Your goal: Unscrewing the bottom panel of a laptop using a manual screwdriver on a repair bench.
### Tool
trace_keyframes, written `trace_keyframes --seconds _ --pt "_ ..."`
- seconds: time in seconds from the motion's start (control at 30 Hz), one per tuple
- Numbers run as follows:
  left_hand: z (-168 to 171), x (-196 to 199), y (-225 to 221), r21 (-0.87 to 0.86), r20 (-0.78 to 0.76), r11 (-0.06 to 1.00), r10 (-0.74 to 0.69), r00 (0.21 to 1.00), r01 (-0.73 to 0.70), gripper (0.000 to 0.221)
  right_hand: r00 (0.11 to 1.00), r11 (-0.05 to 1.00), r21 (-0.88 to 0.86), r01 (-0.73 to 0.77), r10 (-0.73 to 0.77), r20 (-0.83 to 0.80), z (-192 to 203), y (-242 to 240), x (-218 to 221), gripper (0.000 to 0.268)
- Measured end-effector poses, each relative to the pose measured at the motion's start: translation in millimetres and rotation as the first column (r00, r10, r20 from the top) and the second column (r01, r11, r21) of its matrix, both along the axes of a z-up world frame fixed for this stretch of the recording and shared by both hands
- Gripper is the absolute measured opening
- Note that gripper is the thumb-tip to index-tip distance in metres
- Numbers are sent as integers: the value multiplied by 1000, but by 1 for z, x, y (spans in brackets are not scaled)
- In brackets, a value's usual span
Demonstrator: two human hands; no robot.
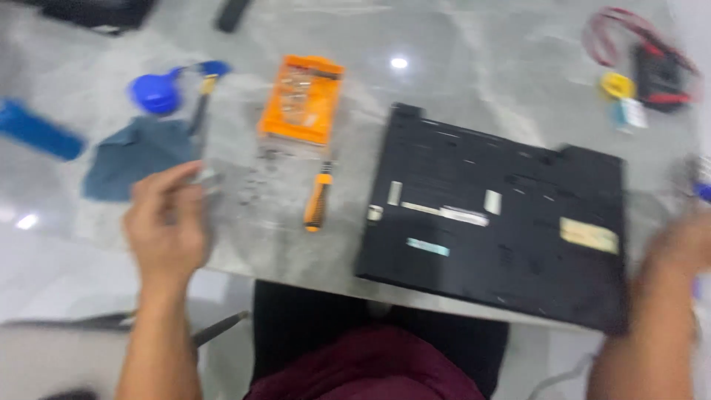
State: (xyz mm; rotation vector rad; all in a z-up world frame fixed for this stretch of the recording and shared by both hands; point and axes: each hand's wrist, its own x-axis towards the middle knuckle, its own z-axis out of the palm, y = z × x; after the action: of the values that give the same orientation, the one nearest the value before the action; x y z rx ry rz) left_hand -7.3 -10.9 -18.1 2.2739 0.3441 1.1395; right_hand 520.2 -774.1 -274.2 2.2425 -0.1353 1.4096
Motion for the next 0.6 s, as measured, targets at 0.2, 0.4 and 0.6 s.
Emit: trace_keyframes --seconds 0.2,0.4,0.6 --pt "14 6 -26 76 110 995 -72 991 64 26 350 13 435 -900 616 706 256 252 -179 18" --pt "32 23 -96 -17 252 982 -180 951 191 30 422 -526 628 -574 467 777 305 280 -253 29" --pt "76 74 -149 -205 -52 888 -430 901 412 45 728 -787 611 87 469 501 319 276 -299 21"
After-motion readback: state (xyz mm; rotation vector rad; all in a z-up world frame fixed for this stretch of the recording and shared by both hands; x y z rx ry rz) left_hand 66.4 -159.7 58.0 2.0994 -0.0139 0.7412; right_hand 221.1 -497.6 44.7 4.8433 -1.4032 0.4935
